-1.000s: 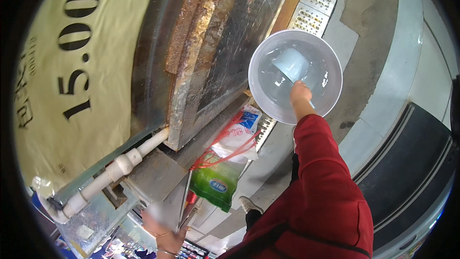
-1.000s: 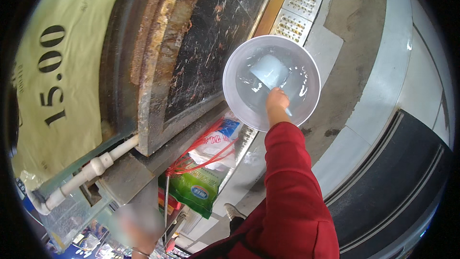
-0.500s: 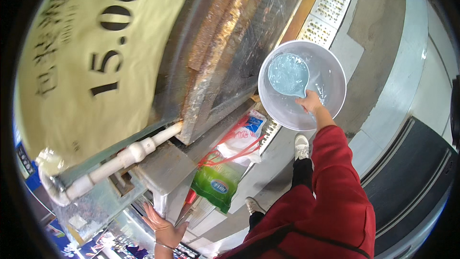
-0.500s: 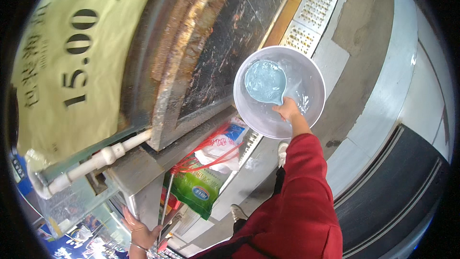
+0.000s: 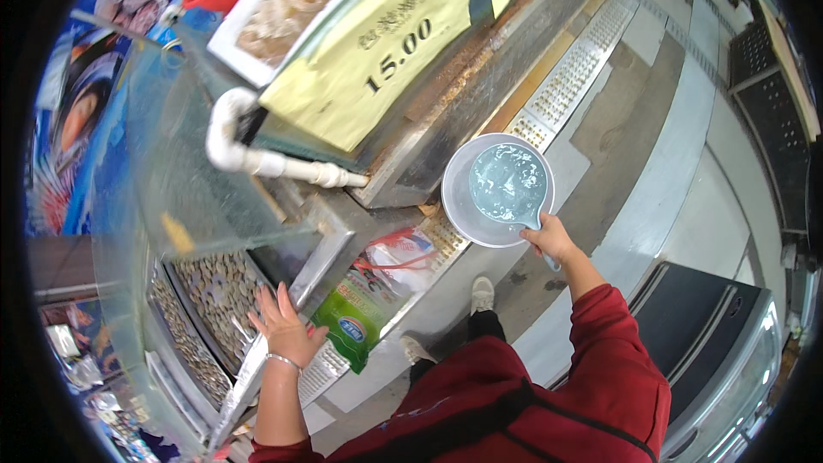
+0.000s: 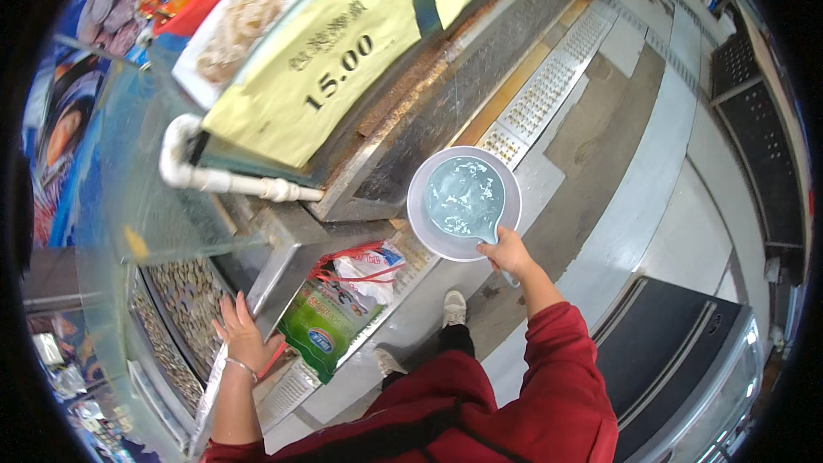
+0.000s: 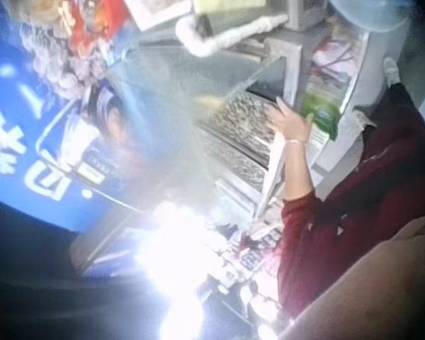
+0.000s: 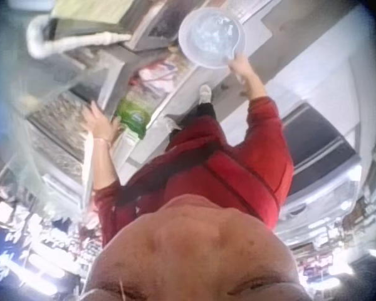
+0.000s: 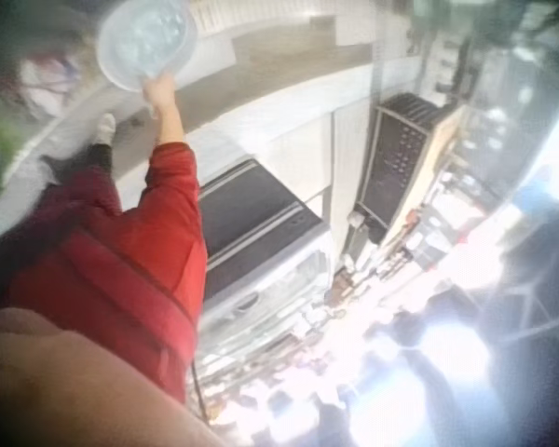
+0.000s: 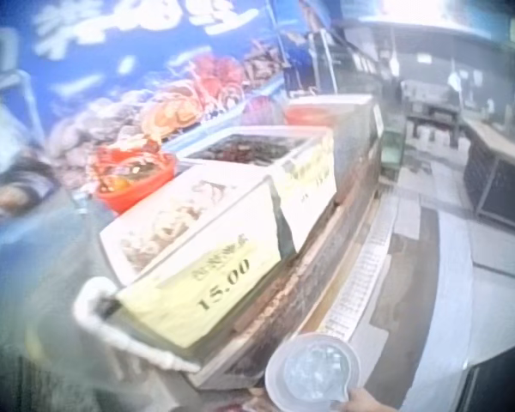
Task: The person scoops water from a bucket and pours it over trays of clams in a seafood display case. They then lift a white tray of mussels from the case, carry it to a sink, and wash the mussels under running water by hand.
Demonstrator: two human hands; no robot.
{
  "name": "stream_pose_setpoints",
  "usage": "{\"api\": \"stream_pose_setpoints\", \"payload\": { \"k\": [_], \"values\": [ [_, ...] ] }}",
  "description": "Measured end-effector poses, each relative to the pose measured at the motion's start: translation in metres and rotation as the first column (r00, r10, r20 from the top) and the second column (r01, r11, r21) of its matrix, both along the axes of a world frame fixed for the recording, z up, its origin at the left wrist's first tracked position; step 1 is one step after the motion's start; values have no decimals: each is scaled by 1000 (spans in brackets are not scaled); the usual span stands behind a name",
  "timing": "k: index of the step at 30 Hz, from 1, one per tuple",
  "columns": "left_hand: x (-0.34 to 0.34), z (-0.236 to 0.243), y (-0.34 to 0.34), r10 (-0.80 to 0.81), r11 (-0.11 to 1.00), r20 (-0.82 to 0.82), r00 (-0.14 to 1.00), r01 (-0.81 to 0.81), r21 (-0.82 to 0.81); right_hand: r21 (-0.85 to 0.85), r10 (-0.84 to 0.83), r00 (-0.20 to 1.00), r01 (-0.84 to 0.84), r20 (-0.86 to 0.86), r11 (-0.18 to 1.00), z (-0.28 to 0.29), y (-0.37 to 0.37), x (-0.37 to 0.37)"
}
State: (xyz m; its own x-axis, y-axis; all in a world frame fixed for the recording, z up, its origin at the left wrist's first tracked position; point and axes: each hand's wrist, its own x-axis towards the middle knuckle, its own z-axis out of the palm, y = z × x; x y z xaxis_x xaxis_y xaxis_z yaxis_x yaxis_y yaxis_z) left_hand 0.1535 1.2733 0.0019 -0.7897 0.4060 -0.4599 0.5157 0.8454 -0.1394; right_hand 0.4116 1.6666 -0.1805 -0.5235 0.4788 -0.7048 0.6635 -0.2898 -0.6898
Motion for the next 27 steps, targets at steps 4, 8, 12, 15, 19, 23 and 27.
{"api": "stream_pose_setpoints", "payload": {
  "k": [4,8,12,15,19,23,27],
  "values": [
    [5,43,-96,46,996,14,999,-47,80,59,47,999,-46,-23,997,112,-117,1],
    [-15,72,-234,41,985,-10,999,-39,168,39,97,989,-93,-110,995,195,-283,-23],
    [0,53,-293,-29,776,90,996,-35,629,188,127,992,-129,21,974,301,-366,-3],
    [-19,66,-486,-40,655,81,996,-35,755,209,139,990,-143,33,967,328,-553,-15],
    [-55,68,-758,173,604,62,983,-156,781,251,173,984,-176,33,952,358,-756,-72],
    [-76,36,-961,520,616,-70,851,-317,722,229,275,961,-260,-38,938,386,-883,-141],
    [-106,30,-1163,701,659,-34,713,-628,414,132,405,909,-392,-96,911,376,-1065,-220]
  ]
}}
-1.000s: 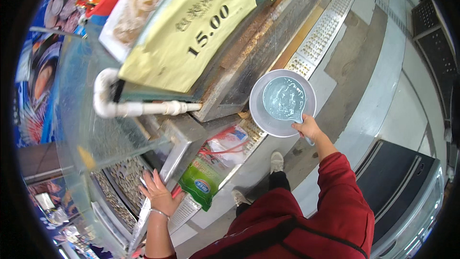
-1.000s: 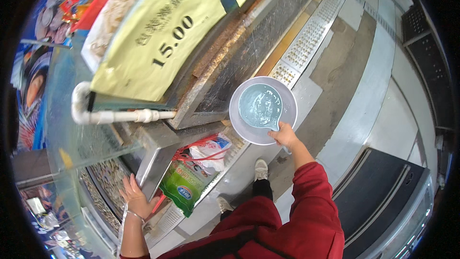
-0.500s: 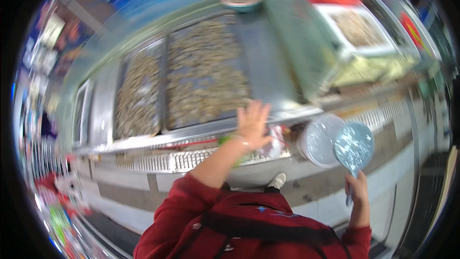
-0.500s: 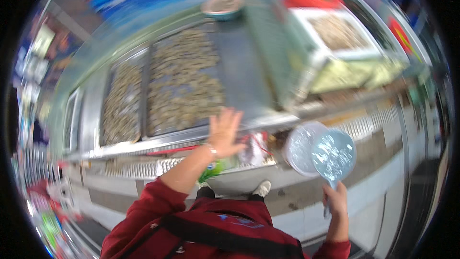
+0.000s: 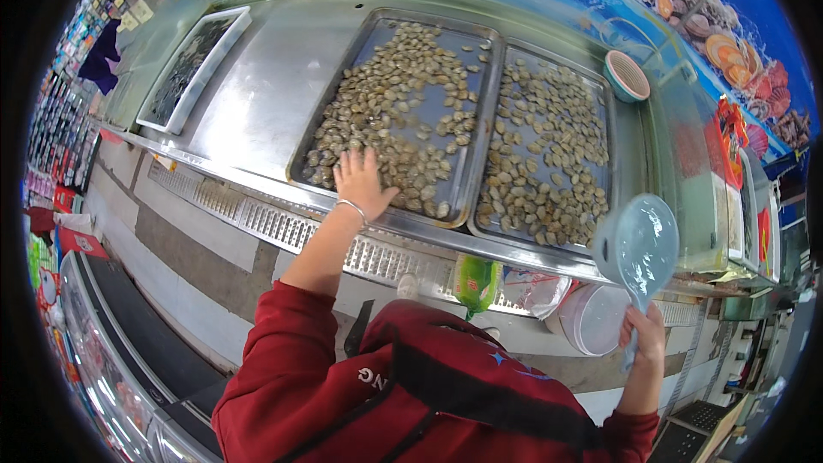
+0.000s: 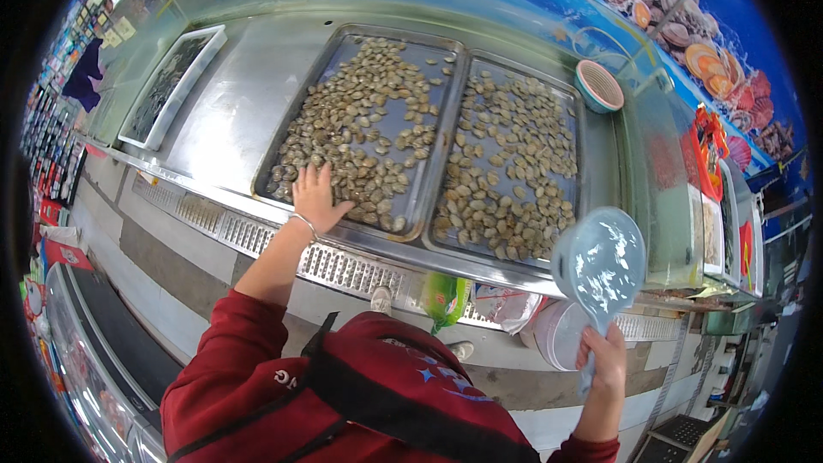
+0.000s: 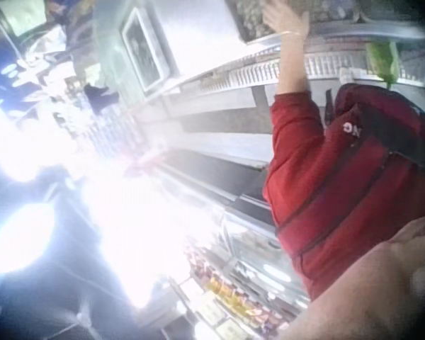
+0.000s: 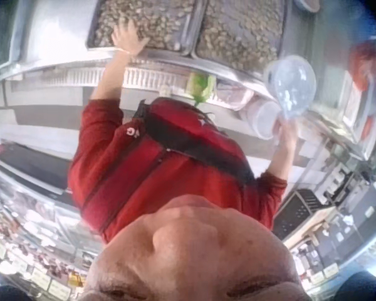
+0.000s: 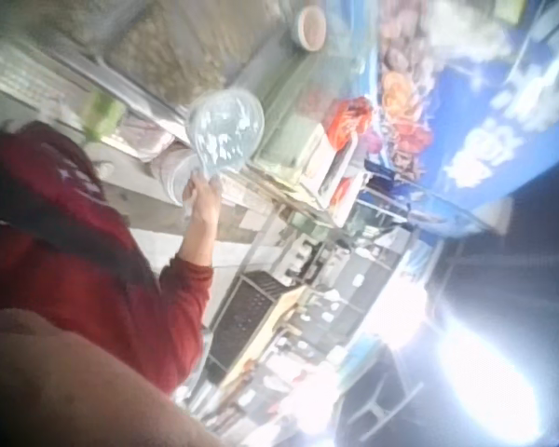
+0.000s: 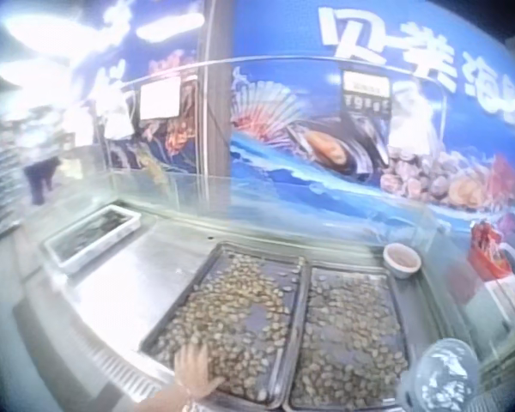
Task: The person scoops water from a bucket and pours it over trays of clams in a seafood display case. They then lift a white tray of mussels from the case, carry it to a sink, and wash the mussels under running water by hand.
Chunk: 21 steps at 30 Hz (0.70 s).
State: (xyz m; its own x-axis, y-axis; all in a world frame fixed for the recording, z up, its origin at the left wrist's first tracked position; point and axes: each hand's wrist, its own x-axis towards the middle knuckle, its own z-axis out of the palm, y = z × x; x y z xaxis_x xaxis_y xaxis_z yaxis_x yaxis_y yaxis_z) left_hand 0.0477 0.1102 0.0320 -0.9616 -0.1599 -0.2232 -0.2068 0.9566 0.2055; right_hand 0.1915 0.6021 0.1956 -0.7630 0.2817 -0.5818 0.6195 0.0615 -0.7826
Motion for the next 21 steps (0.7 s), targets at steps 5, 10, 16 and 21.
{"api": "stream_pose_setpoints", "payload": {
  "k": [5,10,16,21],
  "values": [
    [-7,-16,-82,102,995,166,981,-100,-23,-81,330,944,-330,-22,940,-17,-132,-93],
    [-26,-33,-135,49,997,245,968,-61,40,-155,530,848,-524,-6,837,-49,-254,-162],
    [-39,-30,-145,17,997,374,927,-43,62,-5,660,747,-662,80,750,-66,-315,-211],
    [-61,-45,-148,-20,997,377,926,-11,79,168,690,713,-700,122,694,-77,-338,-252]
  ]
}}
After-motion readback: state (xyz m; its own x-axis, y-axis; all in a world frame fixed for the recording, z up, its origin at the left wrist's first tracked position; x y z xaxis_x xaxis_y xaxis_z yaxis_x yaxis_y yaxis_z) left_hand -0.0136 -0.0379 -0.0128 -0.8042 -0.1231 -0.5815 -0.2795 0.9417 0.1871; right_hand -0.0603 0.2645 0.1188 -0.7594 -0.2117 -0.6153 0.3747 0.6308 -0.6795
